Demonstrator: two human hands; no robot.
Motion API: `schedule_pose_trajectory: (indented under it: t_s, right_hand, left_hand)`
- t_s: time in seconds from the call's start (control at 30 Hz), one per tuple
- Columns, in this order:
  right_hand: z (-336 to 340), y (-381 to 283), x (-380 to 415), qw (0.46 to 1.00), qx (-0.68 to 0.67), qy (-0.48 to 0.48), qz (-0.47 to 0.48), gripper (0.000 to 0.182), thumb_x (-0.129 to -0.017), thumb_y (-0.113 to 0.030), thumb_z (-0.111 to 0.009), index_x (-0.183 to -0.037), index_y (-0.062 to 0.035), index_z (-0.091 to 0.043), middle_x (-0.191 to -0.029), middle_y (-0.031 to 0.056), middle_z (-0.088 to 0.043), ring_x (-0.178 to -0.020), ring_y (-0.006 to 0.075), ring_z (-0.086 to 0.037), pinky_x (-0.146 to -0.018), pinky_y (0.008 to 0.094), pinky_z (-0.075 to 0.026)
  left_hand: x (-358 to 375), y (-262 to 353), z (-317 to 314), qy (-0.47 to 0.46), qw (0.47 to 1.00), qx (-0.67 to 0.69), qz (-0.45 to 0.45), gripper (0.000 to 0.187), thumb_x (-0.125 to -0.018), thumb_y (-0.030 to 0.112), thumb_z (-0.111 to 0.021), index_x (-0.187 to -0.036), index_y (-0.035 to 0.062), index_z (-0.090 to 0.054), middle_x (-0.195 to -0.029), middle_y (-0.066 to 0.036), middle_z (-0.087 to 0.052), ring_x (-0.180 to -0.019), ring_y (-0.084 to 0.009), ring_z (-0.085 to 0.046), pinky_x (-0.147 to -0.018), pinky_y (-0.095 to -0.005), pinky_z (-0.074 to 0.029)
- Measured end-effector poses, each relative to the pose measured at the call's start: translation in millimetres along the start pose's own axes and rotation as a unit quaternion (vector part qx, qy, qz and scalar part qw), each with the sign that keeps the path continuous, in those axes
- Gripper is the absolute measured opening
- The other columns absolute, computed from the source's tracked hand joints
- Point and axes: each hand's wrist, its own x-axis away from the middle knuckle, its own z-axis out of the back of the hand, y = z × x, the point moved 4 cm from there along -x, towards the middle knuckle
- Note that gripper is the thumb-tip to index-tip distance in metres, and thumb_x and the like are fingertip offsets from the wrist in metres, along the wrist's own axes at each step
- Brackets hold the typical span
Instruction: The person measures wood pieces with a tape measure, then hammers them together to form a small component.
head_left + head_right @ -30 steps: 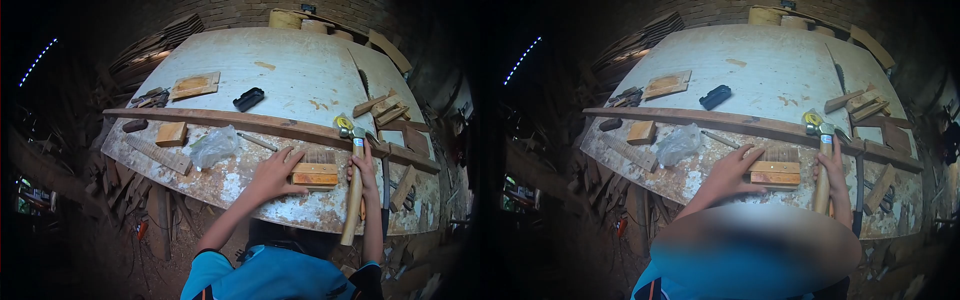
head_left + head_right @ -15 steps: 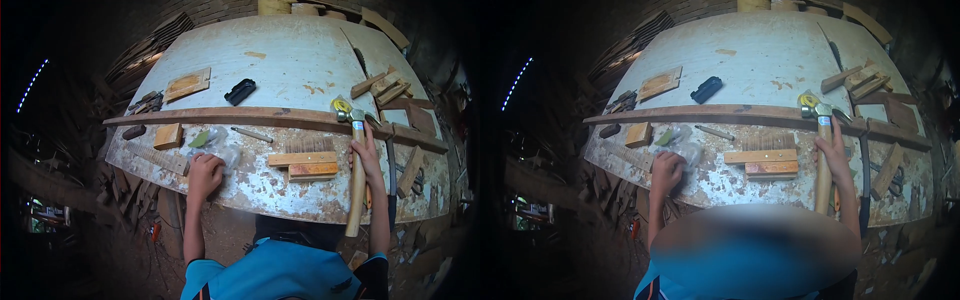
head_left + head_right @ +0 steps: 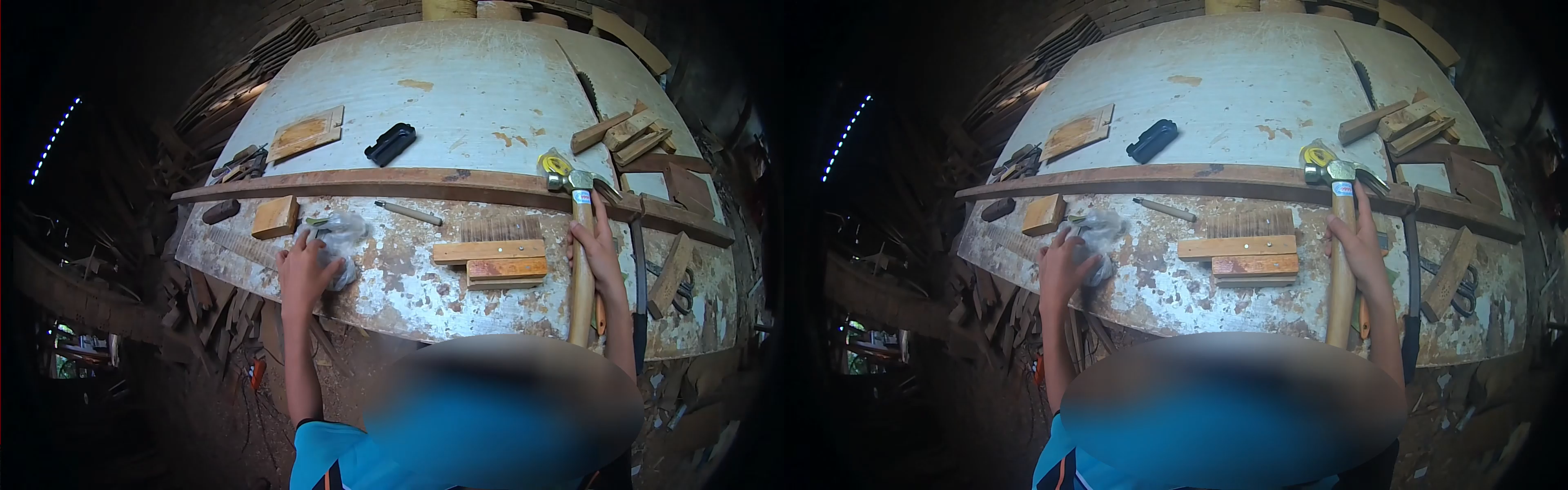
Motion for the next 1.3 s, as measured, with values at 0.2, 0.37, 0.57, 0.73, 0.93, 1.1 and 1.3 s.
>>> schedule_pose_trajectory:
  t_s: [0.2,0.37,0.57,0.73,0.93,1.1,1.3]
  right_hand:
    - [0,-2,1,1.0,0.024,0.001,0.012,0.068,-0.09,-0.014,-0.053,-0.146,-0.0162,-0.015,-0.072,0.0044,-0.053,-0.055,0.0099,-0.052,-0.048,0.0249,-0.045]
    - [2,-5,1,1.0,0.021,-0.016,0.001,0.072,-0.087,-0.012,-0.057,-0.146,-0.0113,-0.016,-0.092,0.006,-0.052,-0.073,0.0102,-0.053,-0.055,0.0254,-0.05]
    - [2,-6,2,1.0,0.026,-0.015,0.003,0.072,-0.087,-0.013,-0.059,-0.145,-0.0105,-0.017,-0.096,0.0066,-0.052,-0.074,0.0104,-0.053,-0.055,0.0251,-0.05]
    - [2,-5,2,1.0,0.022,-0.016,0.003,0.073,-0.087,-0.014,-0.06,-0.145,-0.01,-0.017,-0.097,0.0071,-0.051,-0.075,0.0107,-0.053,-0.056,0.0252,-0.049]
    - [0,-7,3,1.0,0.026,-0.012,0.012,0.071,-0.087,-0.012,-0.058,-0.145,-0.0113,-0.017,-0.094,0.0067,-0.051,-0.072,0.0108,-0.053,-0.054,0.0252,-0.049]
    - [1,-3,1,0.999,0.036,-0.004,0.026,0.068,-0.089,-0.012,-0.055,-0.146,-0.0133,-0.018,-0.084,0.005,-0.053,-0.065,0.0104,-0.053,-0.053,0.0252,-0.047]
    - [2,-5,2,0.999,0.041,-0.019,0.016,0.072,-0.087,-0.014,-0.059,-0.145,-0.0091,-0.017,-0.1,0.0079,-0.051,-0.076,0.0116,-0.054,-0.055,0.0253,-0.05]
  left_hand:
    - [-14,-5,-1,-0.026,0.999,-0.032,-0.008,0.034,-0.078,0.024,-0.065,-0.106,0.0064,-0.061,-0.127,-0.015,-0.049,-0.112,-0.0288,-0.051,-0.092,-0.0461,-0.033]
    - [-26,-24,-20,-0.056,0.997,-0.04,-0.042,0.024,-0.077,0.009,-0.06,-0.1,0.0053,-0.064,-0.127,-0.014,-0.049,-0.112,-0.0316,-0.05,-0.09,-0.0443,-0.038]
    - [-38,-26,-24,0.043,0.993,-0.107,-0.005,0.015,-0.072,0.012,-0.066,-0.086,0.0046,-0.069,-0.126,-0.011,-0.051,-0.113,-0.0311,-0.047,-0.088,-0.0416,-0.04]
    - [-38,-28,-22,0.037,0.994,-0.099,0.03,0.024,-0.068,0.019,-0.071,-0.089,0.0062,-0.07,-0.128,-0.01,-0.05,-0.115,-0.0293,-0.045,-0.088,-0.0421,-0.039]
    - [-27,-22,-19,0.032,0.992,-0.118,0.02,0.033,-0.064,0.022,-0.074,-0.093,0.0062,-0.069,-0.13,-0.01,-0.047,-0.117,-0.0292,-0.043,-0.09,-0.0439,-0.038]
    - [-20,-15,-8,-0.01,0.994,-0.1,0.035,0.038,-0.062,0.024,-0.074,-0.097,0.0086,-0.069,-0.134,-0.01,-0.044,-0.121,-0.0302,-0.041,-0.095,-0.045,-0.036]
    - [-20,-18,-2,-0.062,0.996,-0.06,0.034,0.035,-0.062,0.024,-0.072,-0.096,0.0175,-0.072,-0.132,-0.01,-0.048,-0.121,-0.0311,-0.044,-0.097,-0.0451,-0.037]
